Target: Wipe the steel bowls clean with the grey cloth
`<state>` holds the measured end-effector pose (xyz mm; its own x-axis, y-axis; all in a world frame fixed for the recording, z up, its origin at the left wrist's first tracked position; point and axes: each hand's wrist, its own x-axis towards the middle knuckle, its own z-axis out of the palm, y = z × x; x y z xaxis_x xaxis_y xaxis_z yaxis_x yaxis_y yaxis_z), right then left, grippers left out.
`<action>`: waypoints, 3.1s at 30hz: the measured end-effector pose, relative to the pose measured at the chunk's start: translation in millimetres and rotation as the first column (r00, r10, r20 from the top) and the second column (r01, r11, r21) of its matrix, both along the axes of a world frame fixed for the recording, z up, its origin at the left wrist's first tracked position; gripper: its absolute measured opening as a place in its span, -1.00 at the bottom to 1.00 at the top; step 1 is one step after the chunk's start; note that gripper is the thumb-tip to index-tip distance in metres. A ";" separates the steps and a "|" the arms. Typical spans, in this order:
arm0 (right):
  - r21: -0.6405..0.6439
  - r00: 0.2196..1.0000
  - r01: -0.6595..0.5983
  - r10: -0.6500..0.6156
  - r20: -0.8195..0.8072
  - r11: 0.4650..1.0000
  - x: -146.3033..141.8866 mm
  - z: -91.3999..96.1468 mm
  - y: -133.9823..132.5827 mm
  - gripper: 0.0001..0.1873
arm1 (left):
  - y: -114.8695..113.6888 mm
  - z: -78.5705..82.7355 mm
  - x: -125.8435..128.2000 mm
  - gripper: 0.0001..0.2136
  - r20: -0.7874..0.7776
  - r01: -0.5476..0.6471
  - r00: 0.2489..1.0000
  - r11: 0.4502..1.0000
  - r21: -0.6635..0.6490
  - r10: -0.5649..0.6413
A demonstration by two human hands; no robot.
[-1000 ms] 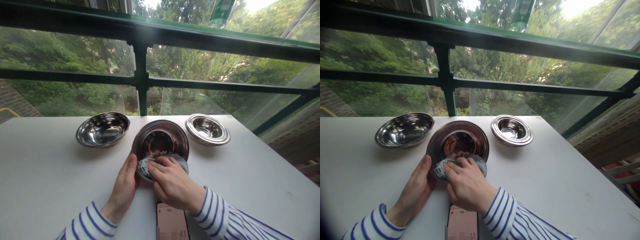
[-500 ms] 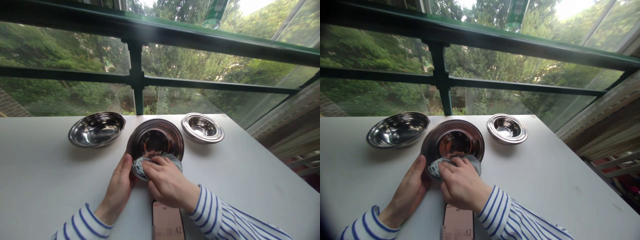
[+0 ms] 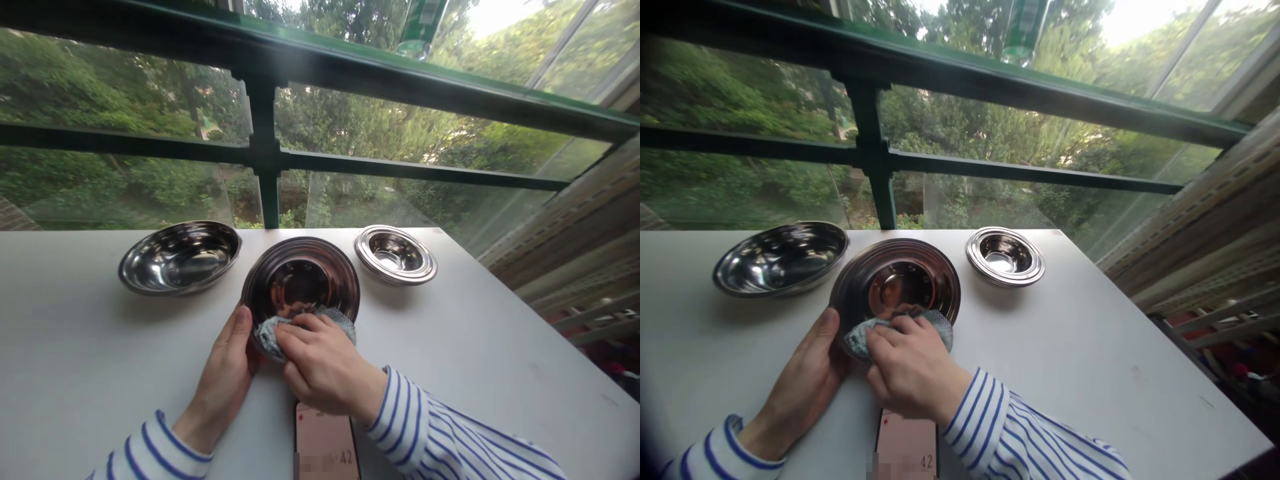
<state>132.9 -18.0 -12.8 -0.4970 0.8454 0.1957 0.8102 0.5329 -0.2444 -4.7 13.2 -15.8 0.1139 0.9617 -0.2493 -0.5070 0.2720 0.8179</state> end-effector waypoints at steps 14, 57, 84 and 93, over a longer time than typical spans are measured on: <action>0.038 0.997 -0.071 0.071 0.008 0.997 3.6 -0.8 -4.9 -0.52 | 3.5 -3.8 0.3 -0.62 0.005 0.002 1.000 0.999 0.046 -0.003; 0.079 0.995 -0.084 0.088 -0.048 0.993 18.0 -5.2 -6.0 -0.66 | 1.7 -2.6 -4.5 -0.52 0.030 0.174 0.984 0.985 0.021 -0.174; -0.014 0.999 -0.052 0.052 0.006 0.999 18.7 3.4 -3.1 -0.75 | -3.5 0.1 -2.9 -0.49 0.032 0.160 0.987 0.983 -0.086 -0.158; -0.011 0.999 -0.046 0.046 0.019 0.999 16.6 3.3 -7.1 -0.70 | -3.3 -0.8 -2.4 -0.47 0.037 0.146 0.989 0.988 -0.054 -0.144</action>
